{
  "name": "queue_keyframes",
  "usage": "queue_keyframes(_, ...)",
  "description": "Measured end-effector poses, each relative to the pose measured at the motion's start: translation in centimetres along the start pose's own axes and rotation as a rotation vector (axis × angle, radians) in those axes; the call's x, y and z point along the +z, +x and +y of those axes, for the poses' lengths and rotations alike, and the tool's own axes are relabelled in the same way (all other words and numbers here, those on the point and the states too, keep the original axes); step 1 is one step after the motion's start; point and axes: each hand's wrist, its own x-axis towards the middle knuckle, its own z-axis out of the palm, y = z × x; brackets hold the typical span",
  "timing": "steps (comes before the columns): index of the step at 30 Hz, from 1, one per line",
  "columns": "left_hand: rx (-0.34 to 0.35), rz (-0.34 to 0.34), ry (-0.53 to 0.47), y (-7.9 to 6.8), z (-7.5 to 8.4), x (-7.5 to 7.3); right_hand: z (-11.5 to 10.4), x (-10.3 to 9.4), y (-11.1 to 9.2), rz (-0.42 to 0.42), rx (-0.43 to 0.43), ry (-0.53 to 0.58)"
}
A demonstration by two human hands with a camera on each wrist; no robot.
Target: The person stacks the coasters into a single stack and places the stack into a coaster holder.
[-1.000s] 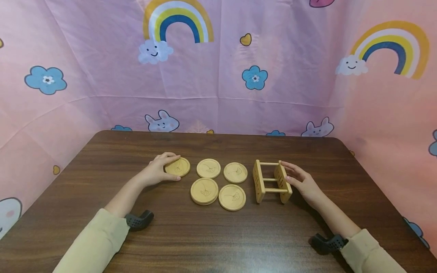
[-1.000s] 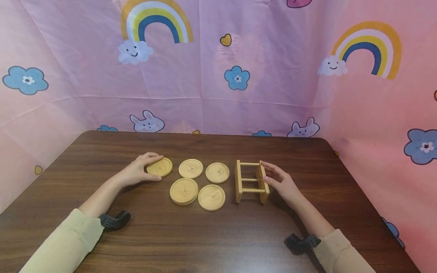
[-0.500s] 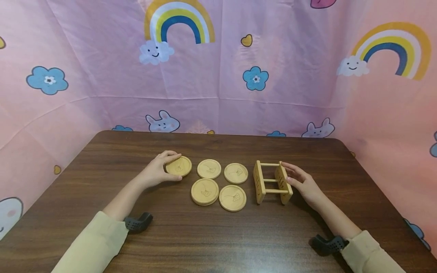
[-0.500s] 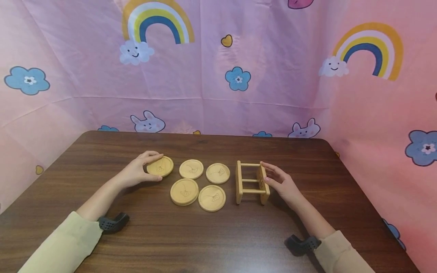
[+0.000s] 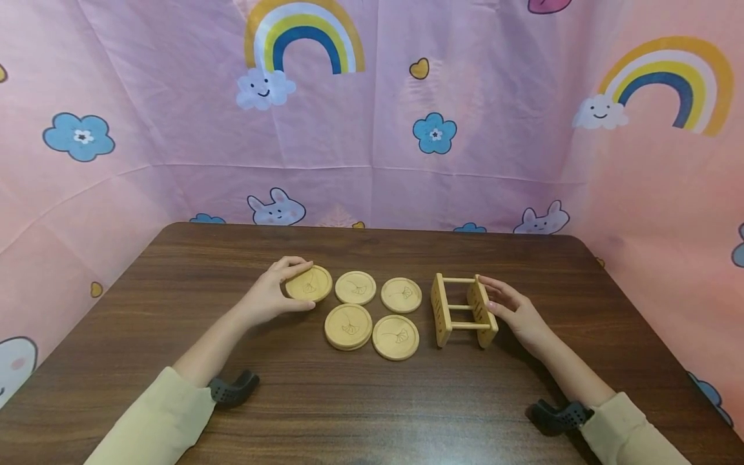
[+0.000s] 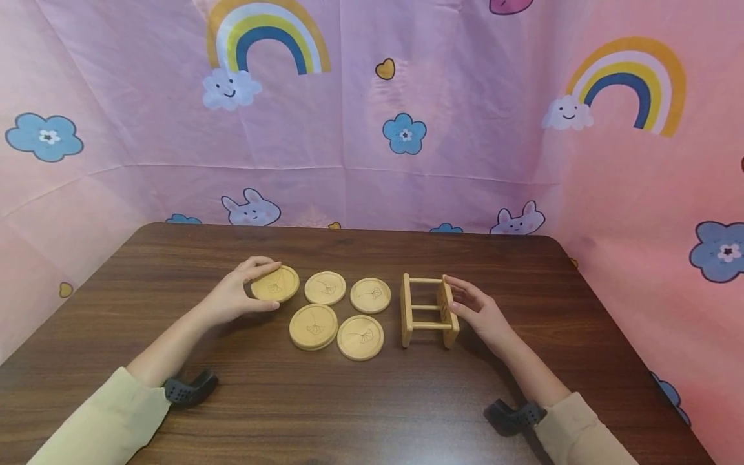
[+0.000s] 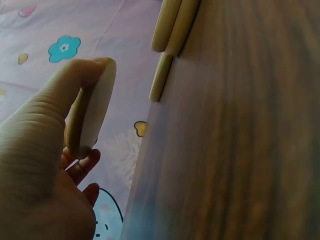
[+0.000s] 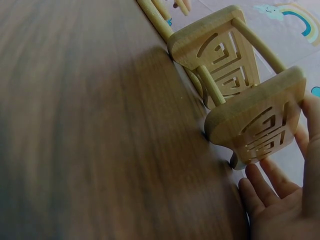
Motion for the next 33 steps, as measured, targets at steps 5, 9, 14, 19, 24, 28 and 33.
queue_keyframes(5,0.027,-0.011,-0.009,-0.3,0.6,0.4,0.0,0.0,0.0,0.001,0.001,0.008)
queue_keyframes(9,0.049,-0.024,-0.012,-0.7,1.1,0.8,0.0,0.0,0.0,0.000,0.002,0.016)
queue_keyframes(14,0.084,-0.039,-0.020,-1.0,1.8,1.3,0.0,0.1,0.0,0.000,-0.001,0.011)
queue_keyframes(19,0.110,-0.050,-0.029,-1.2,2.3,1.8,0.1,0.0,0.0,0.001,-0.005,0.008)
queue_keyframes(24,0.123,-0.063,-0.034,-1.2,2.5,2.2,0.1,0.1,0.0,-0.001,-0.004,0.011)
queue_keyframes(28,0.141,-0.063,-0.045,-1.3,2.8,2.5,0.1,0.0,-0.1,0.003,-0.002,-0.001)
queue_keyframes(33,0.159,-0.067,-0.059,-1.4,3.2,2.9,0.0,0.0,0.0,0.004,0.001,-0.012)
